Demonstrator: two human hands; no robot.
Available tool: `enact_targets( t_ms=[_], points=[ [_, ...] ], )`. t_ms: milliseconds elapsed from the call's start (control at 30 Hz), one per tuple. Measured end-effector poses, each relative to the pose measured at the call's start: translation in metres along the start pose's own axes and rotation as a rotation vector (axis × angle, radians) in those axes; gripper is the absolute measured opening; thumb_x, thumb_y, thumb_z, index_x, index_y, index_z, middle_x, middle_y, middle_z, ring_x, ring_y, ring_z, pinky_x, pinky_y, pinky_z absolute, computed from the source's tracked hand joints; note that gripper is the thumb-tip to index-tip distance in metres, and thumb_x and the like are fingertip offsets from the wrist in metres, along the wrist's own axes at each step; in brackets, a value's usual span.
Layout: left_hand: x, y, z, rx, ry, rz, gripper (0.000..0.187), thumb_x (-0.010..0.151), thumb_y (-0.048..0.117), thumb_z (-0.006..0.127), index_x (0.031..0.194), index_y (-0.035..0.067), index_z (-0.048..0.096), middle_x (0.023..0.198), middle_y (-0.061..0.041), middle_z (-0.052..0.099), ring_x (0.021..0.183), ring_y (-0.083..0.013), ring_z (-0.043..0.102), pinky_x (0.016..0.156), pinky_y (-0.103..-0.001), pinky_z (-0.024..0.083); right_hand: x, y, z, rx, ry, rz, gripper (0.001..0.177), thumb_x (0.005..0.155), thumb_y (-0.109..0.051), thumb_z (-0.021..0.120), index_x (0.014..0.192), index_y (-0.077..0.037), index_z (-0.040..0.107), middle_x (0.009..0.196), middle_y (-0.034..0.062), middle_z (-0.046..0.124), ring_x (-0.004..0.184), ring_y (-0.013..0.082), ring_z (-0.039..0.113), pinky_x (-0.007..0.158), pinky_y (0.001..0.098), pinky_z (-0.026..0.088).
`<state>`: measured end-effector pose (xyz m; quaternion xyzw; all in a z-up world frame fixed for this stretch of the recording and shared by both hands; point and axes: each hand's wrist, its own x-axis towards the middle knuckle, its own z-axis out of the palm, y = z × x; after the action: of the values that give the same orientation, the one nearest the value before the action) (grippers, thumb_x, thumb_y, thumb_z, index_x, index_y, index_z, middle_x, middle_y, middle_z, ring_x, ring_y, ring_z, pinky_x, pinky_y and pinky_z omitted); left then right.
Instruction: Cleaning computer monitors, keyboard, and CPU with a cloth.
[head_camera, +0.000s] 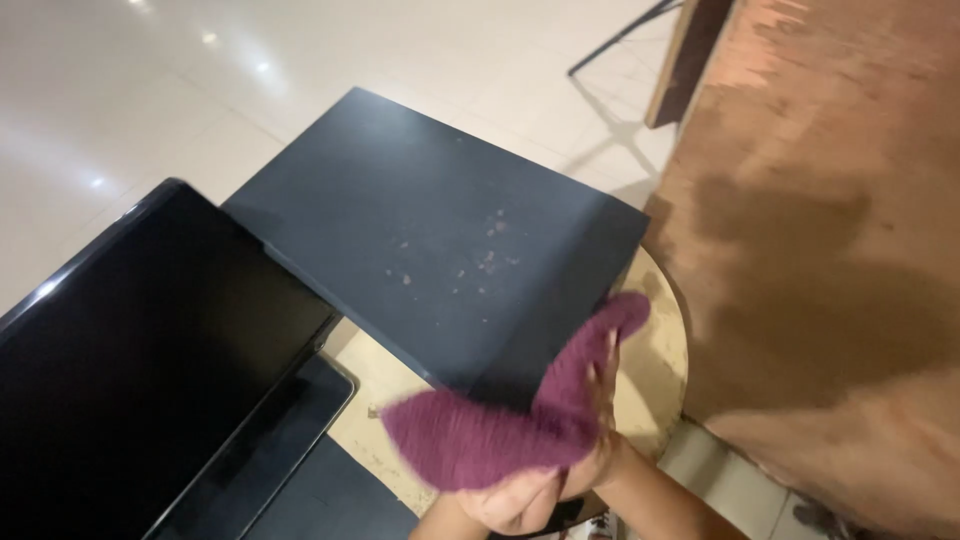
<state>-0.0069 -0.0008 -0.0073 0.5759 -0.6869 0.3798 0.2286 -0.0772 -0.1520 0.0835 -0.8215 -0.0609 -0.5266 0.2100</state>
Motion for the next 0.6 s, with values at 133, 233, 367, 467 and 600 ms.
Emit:
enact_targets(
  t_ms=[133, 233, 367, 467, 600],
  points=[
    [-0.006, 0.009, 0.009, 0.095, -0.068, -0.093, 0.038, 0.097, 0.017, 0.059, 0.126, -0.006, 0.066, 0.122, -0.021, 0.067, 0.110, -0.0357, 0.067, 0.098, -0.047, 0.054, -0.109, -0.008, 0.015, 0.054, -0.044, 0.156, 0.084, 0.096, -0.044, 0.059, 0.158, 0.002, 0.026, 0.165, 0.0333, 0.021, 0.156, 0.0542, 0.021, 0.126, 0.0645, 0.020],
    [0.022, 0.027, 0.001, -0.242, -0.072, -0.592, 0.038, 0.088, 0.018, 0.066, 0.124, 0.007, 0.066, 0.120, -0.019, 0.065, 0.110, -0.0388, 0.063, 0.093, -0.052, 0.050, -0.157, 0.033, 0.034, 0.091, -0.102, 0.278, 0.092, 0.094, -0.043, 0.067, 0.155, 0.010, 0.024, 0.160, 0.0407, 0.024, 0.151, 0.0554, 0.027, 0.120, 0.0644, 0.026],
    [-0.057, 0.073, 0.042, -0.463, -0.334, -0.819, 0.050, 0.089, 0.011, 0.067, 0.139, 0.009, 0.069, 0.121, -0.014, 0.069, 0.111, -0.0314, 0.067, 0.094, -0.046, 0.055, -0.212, 0.048, 0.023, 0.007, -0.349, 0.285, 0.084, 0.082, -0.022, 0.063, 0.152, 0.010, 0.028, 0.154, 0.0451, 0.028, 0.148, 0.0610, 0.024, 0.120, 0.0668, 0.025],
    [-0.030, 0.076, 0.030, -0.192, -0.195, -0.734, 0.051, 0.082, 0.021, 0.074, 0.131, 0.011, 0.067, 0.115, -0.015, 0.070, 0.103, -0.0346, 0.068, 0.087, -0.049, 0.053, -0.178, 0.048, 0.009, -0.030, -0.505, 0.201, 0.086, 0.078, -0.025, 0.067, 0.150, 0.004, 0.028, 0.152, 0.0363, 0.031, 0.147, 0.0583, 0.023, 0.120, 0.0711, 0.019],
    [-0.110, 0.100, 0.092, -0.160, -0.216, -0.830, 0.050, 0.093, 0.028, 0.075, 0.137, 0.008, 0.062, 0.105, -0.011, 0.072, 0.089, -0.0330, 0.072, 0.078, -0.048, 0.054, -0.112, 0.060, 0.006, 0.060, -0.248, 0.087, 0.085, 0.092, -0.030, 0.056, 0.159, 0.004, 0.017, 0.164, 0.0366, 0.012, 0.151, 0.0647, 0.007, 0.121, 0.0767, 0.008]
  ],
)
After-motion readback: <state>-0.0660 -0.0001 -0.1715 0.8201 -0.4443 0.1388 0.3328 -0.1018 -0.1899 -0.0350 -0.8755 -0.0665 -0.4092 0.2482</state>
